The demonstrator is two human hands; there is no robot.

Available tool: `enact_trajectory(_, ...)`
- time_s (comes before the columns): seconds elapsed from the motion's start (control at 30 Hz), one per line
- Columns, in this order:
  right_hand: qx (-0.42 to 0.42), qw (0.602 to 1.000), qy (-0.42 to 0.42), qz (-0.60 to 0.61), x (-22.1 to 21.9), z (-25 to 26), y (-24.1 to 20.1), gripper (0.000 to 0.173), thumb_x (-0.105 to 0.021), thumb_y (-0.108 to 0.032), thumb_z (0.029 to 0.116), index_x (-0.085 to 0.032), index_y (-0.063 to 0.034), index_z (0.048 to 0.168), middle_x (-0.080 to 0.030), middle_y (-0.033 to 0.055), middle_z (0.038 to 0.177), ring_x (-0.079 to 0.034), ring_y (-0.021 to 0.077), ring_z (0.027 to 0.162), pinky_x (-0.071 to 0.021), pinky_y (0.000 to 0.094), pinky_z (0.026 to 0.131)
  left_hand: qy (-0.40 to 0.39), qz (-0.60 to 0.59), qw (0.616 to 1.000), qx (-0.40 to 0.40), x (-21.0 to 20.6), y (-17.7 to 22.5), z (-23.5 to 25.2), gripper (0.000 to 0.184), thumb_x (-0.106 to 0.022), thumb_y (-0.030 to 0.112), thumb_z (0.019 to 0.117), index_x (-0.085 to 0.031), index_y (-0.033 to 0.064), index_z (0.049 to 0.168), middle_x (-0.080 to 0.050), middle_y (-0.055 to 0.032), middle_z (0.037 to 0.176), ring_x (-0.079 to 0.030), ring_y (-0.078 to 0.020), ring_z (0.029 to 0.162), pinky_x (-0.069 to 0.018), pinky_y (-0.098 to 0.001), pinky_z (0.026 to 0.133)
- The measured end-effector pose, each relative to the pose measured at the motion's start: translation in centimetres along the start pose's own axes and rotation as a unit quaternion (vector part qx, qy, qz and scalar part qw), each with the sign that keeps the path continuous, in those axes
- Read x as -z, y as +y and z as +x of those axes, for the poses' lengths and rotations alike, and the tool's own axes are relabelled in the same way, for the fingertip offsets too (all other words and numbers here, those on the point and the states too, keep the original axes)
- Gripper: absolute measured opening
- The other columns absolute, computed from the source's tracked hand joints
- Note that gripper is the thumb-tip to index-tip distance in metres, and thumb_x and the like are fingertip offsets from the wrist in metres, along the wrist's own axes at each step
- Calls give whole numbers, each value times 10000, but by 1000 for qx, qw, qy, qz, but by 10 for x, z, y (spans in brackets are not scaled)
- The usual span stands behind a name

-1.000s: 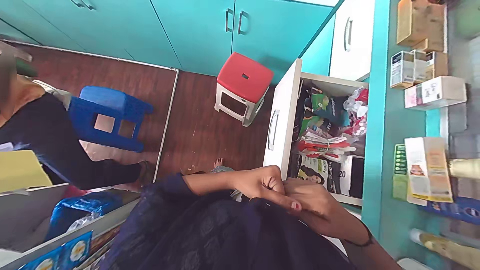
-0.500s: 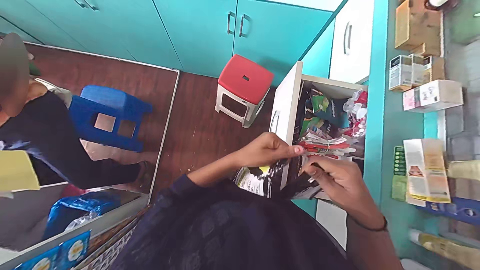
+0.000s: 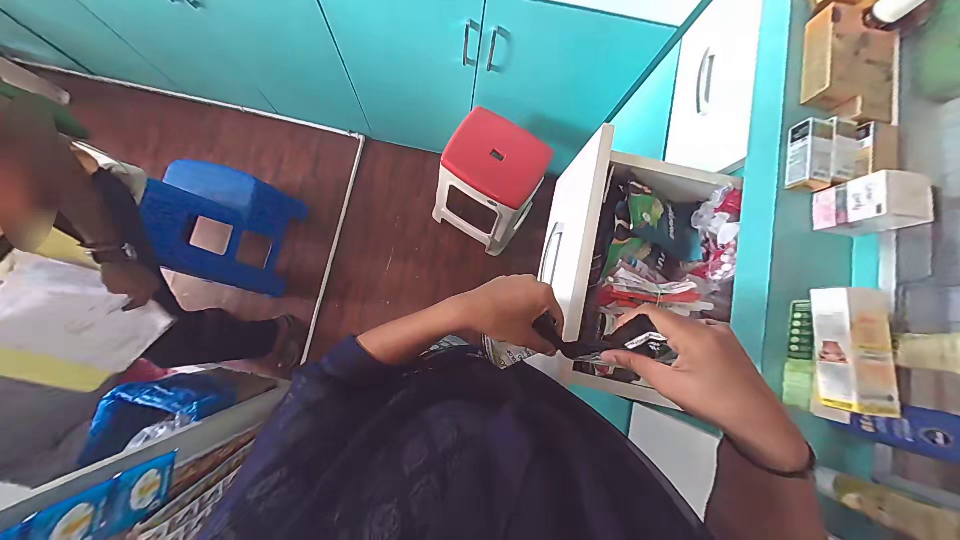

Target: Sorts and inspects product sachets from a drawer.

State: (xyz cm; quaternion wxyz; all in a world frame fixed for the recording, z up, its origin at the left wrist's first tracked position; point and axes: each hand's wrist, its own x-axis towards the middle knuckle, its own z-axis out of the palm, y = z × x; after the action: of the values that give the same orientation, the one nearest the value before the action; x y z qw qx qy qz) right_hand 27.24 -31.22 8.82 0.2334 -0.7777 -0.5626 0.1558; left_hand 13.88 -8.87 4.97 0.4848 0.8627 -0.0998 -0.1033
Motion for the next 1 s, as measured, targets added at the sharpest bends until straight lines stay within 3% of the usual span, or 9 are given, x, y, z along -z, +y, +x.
enact_trajectory(0.37,-14,1000,-11,-6,20,-12,7,359,-694,-346,883,-700,-26,1046,-720,136,887,-700,224,800,-550,417,694,14,-35,999,-29,10,-6,-6,101,-803,136,842,-784,41,871,-715,-81,738,-680,-205,695,-536,-478,648)
enact_trajectory(0.4,-41,999,12,-4,32,-21,13,375,-714,-315,875,-696,13,1055,-724,163,905,-711,240,809,-562,460,707,40,-29,998,-38,16,-15,-15,94,-791,115,839,-782,29,873,-724,-97,762,-694,-217,719,-550,-492,676)
enact_trajectory(0.5,-139,977,162,21,73,-65,48,484,-752,-391,889,-614,12,1119,-679,12,995,-631,-32,898,-546,198,833,177,-43,983,-29,40,-45,-59,90,-762,117,859,-774,34,892,-741,-20,804,-668,-22,713,-569,-245,695)
enact_trajectory(0.63,-160,896,380,162,76,-85,56,439,-751,-174,925,-556,43,1254,-682,83,1141,-672,150,1076,-552,352,998,299,-108,947,-37,47,-35,-81,83,-761,44,845,-745,34,925,-736,77,840,-639,93,727,-541,-96,674)
enact_trajectory(0.7,-172,859,421,234,61,-70,40,374,-666,-95,963,-523,26,1287,-670,27,1166,-660,112,1101,-538,323,1019,329,-107,936,-58,44,-30,-72,140,-772,61,831,-734,14,957,-741,56,884,-657,75,776,-555,-110,716)
enact_trajectory(0.8,-259,831,418,260,28,-60,32,359,-662,-94,942,-494,-4,1247,-617,-35,1096,-646,22,990,-571,243,895,346,-86,932,-61,37,-27,-57,220,-814,136,811,-704,16,959,-675,56,823,-573,79,715,-470,-90,647)
enact_trajectory(0.87,-326,860,365,146,-4,-71,45,457,-689,-128,919,-483,87,1265,-594,108,1147,-632,99,985,-565,275,859,345,-96,932,-53,34,-27,-52,301,-837,194,801,-658,35,984,-606,77,798,-531,82,690,-432,-78,616)
enact_trajectory(0.93,-383,885,265,-27,-27,-85,53,573,-701,-107,890,-464,170,1332,-580,374,1270,-648,451,1083,-542,577,871,327,-123,936,-45,33,-25,-52,337,-806,225,832,-604,49,1037,-569,87,811,-523,74,680,-438,-80,604)
enact_trajectory(1.0,-413,885,191,-100,-38,-87,48,526,-633,-45,900,-491,156,1365,-486,453,1340,-512,638,1204,-420,765,911,295,-151,943,-40,33,-24,-51,350,-729,229,887,-562,30,1121,-577,70,866,-554,63,686,-481,-94,600)
